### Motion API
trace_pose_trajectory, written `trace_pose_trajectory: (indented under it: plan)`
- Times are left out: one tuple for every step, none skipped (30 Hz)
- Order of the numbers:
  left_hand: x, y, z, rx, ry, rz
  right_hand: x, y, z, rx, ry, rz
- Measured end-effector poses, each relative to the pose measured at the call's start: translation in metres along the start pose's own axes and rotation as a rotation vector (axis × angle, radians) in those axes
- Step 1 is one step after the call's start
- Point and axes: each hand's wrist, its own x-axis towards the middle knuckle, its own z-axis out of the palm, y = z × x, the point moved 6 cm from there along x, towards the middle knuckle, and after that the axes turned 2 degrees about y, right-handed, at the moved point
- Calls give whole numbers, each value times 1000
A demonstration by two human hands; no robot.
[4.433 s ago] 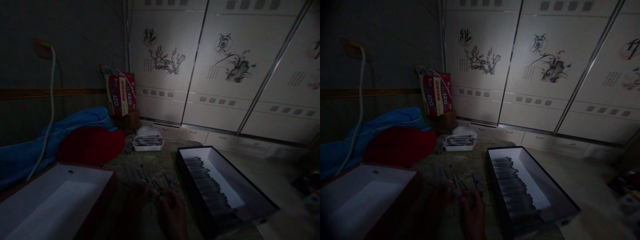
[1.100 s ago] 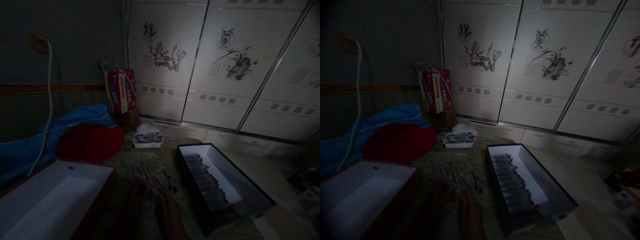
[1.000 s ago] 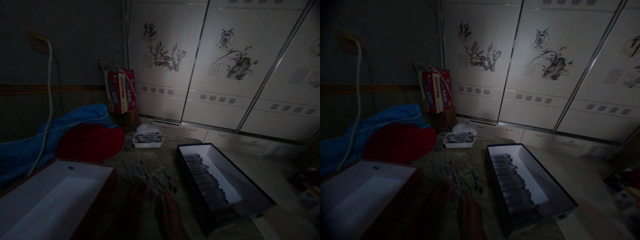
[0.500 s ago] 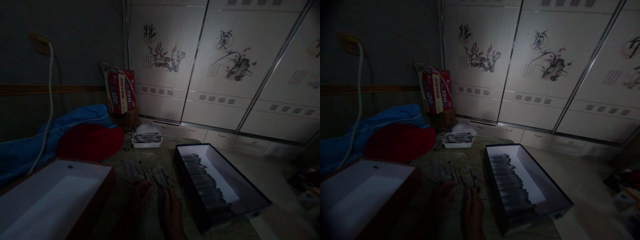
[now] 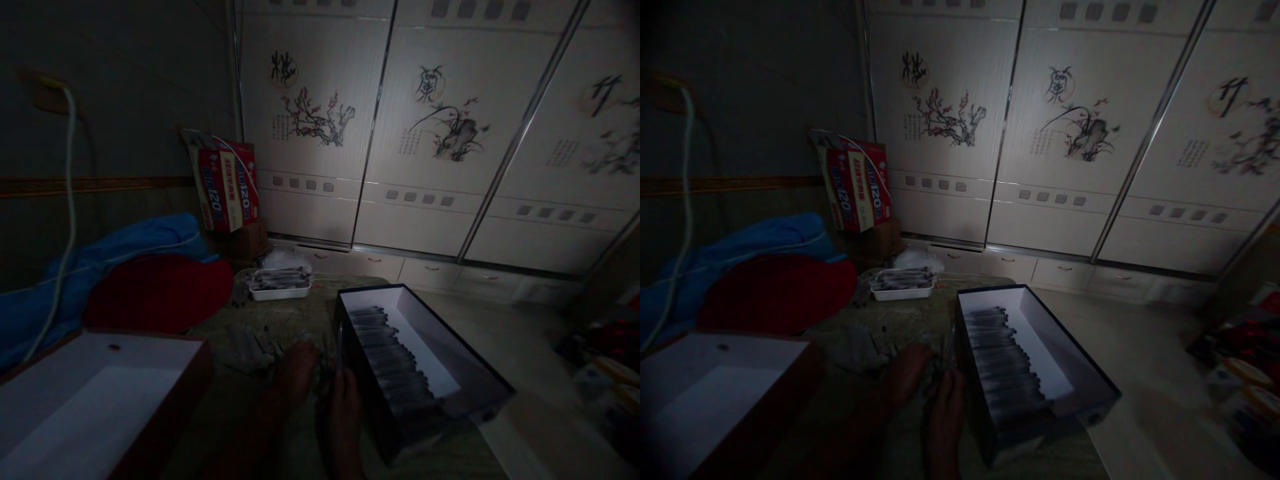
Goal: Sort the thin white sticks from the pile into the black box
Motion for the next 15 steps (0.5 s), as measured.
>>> trace_pose_trajectory:
  plan:
    - [2,-2,2,17,-11,2,0,1,0,-2,13,6]
    - [3,-4,4,29,-19,4,0,2,-1,-8,27,10]
    - [4,-5,5,35,-24,6,1,4,-1,-12,33,15]
    - [4,-6,5,37,-25,7,1,5,-1,-17,33,23]
    - [5,-8,4,37,-25,7,1,6,-1,-21,23,28]
    - [4,-8,3,32,-21,3,2,6,0,-27,14,30]
    - [3,-9,1,23,-12,-5,2,7,0,-35,8,24]
    - [0,-10,-3,14,3,-16,2,7,0,-45,6,11]
    - [-3,-12,-8,-8,26,-40,1,8,1,-60,-3,-5]
    - [-8,-14,-14,-41,60,-71,0,8,2,-77,-11,-21]
    - [-15,-16,-22,-71,98,-111,-1,9,3,-96,-15,-38]
    - [-23,-23,-29,-182,146,-205,-4,10,3,-117,-20,-53]
    - [-32,-30,-37,-305,203,-288,-7,11,5,-139,-27,-66]
    - [-43,-36,-45,-429,263,-352,-10,10,6,-163,-35,-80]
    - [-52,-43,-51,-540,300,-398,-14,9,7,-186,-51,-98]
